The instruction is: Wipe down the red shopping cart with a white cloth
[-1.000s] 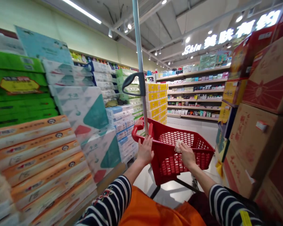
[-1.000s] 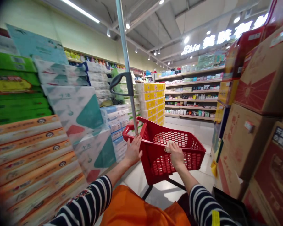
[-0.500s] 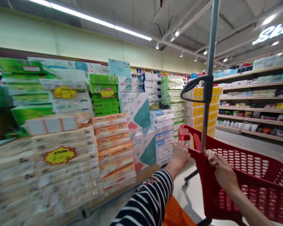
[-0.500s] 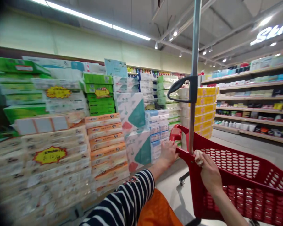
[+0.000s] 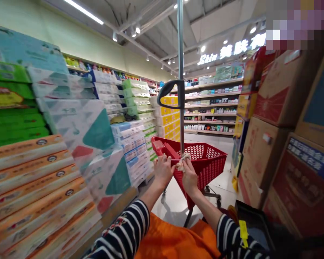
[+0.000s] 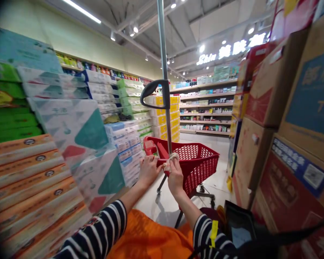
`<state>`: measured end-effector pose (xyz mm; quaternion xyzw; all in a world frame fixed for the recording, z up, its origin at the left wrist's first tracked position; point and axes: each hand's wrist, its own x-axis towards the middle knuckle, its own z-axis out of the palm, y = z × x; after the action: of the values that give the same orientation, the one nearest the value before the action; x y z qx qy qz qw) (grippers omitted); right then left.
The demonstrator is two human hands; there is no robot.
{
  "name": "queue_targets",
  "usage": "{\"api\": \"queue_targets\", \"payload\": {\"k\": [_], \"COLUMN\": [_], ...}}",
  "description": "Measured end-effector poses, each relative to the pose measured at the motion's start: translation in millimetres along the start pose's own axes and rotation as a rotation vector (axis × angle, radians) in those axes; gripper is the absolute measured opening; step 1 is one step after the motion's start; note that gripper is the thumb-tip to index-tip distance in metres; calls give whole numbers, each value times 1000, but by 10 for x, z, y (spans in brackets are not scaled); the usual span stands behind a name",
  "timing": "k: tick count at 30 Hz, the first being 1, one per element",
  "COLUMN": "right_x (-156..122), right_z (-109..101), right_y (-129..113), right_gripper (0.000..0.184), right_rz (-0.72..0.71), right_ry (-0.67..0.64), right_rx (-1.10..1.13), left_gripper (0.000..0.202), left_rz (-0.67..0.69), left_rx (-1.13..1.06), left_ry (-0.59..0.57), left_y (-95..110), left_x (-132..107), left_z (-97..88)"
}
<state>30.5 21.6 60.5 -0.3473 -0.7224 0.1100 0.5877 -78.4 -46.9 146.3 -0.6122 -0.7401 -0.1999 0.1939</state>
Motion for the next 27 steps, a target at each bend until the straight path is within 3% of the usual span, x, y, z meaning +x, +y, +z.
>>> {"api": "queue_targets", "payload": {"k": [4, 7, 9, 12, 17, 24, 27], "right_x": [-57, -31, 24, 117, 257, 596, 722], "right_z": [-144, -162, -144, -119, -227, -605, -781], "right_y": [-88, -150, -147, -85, 8, 38, 125], "right_gripper": [39, 40, 43, 45, 43, 41, 38], "right_rz": [-82, -125, -106, -92, -78, 24, 81], "right_ry": [-31, -72, -88, -113, -118, -187, -231], "right_rx": [33, 63, 69, 73, -1, -81, -88], "left_gripper": [45, 45, 43, 40, 37, 45, 51], "left_rz": [126, 221, 245, 218, 151, 112, 179], "left_rx": [-61, -113, -131, -125, -103, -75, -100], "left_ry": [-9, -116, -180, -181, -104, -69, -86], "left_y": [-187, -417, -519, -548, -320, 325, 353], "left_x": [72, 218, 301, 356, 356, 243, 246], "left_z": [-14, -16, -10, 16, 104, 106, 97]}}
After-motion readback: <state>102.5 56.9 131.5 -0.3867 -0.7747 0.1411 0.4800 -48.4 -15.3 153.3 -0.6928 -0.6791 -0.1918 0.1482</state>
